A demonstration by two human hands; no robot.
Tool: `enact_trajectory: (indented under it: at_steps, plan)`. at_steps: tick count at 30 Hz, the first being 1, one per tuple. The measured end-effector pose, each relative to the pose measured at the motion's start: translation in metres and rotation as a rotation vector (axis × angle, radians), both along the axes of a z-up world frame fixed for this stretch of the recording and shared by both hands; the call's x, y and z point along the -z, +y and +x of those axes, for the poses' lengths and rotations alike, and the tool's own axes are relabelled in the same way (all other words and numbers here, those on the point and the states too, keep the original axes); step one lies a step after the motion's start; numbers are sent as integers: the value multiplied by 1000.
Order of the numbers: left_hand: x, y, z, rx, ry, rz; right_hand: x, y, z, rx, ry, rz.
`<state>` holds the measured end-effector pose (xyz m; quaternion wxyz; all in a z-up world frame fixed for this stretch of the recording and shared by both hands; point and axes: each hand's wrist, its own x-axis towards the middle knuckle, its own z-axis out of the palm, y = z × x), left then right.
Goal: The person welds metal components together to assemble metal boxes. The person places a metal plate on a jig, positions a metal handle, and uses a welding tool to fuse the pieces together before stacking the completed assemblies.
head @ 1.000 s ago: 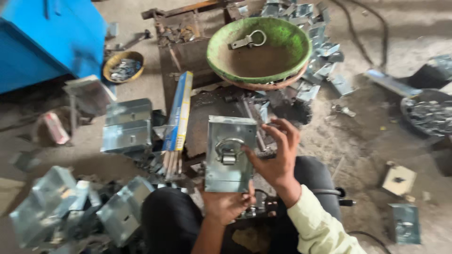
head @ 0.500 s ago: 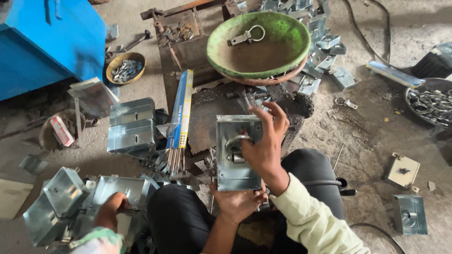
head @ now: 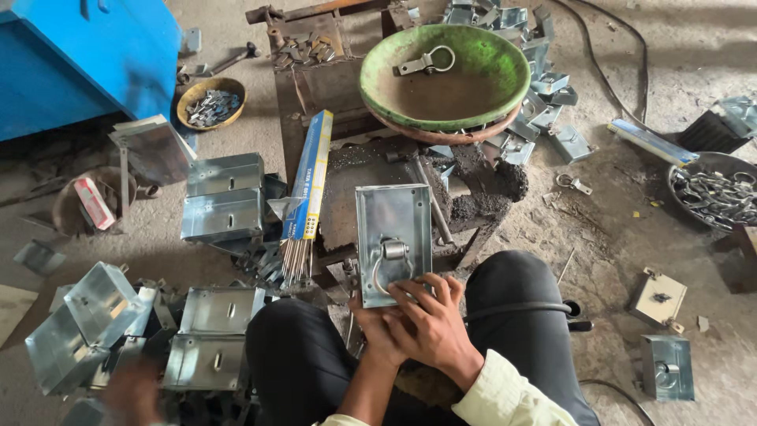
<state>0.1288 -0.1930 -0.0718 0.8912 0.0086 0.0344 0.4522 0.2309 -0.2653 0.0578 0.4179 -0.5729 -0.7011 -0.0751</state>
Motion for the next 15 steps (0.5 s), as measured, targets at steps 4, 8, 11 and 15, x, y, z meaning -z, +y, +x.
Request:
enact_trajectory:
  at_steps: [4,8,11,15]
  plan:
    - [-23,-4,2,-7,101,-40,-2,0,-3,-12,-13,20]
    - [-62,-11,0,149,108,-55,-23,10,8,9,2,96]
    - [-74,-16,1,254,114,42,-52,34,35,154,-1,307]
    - [-67,-16,2,269,87,100,-88,69,65,343,246,384]
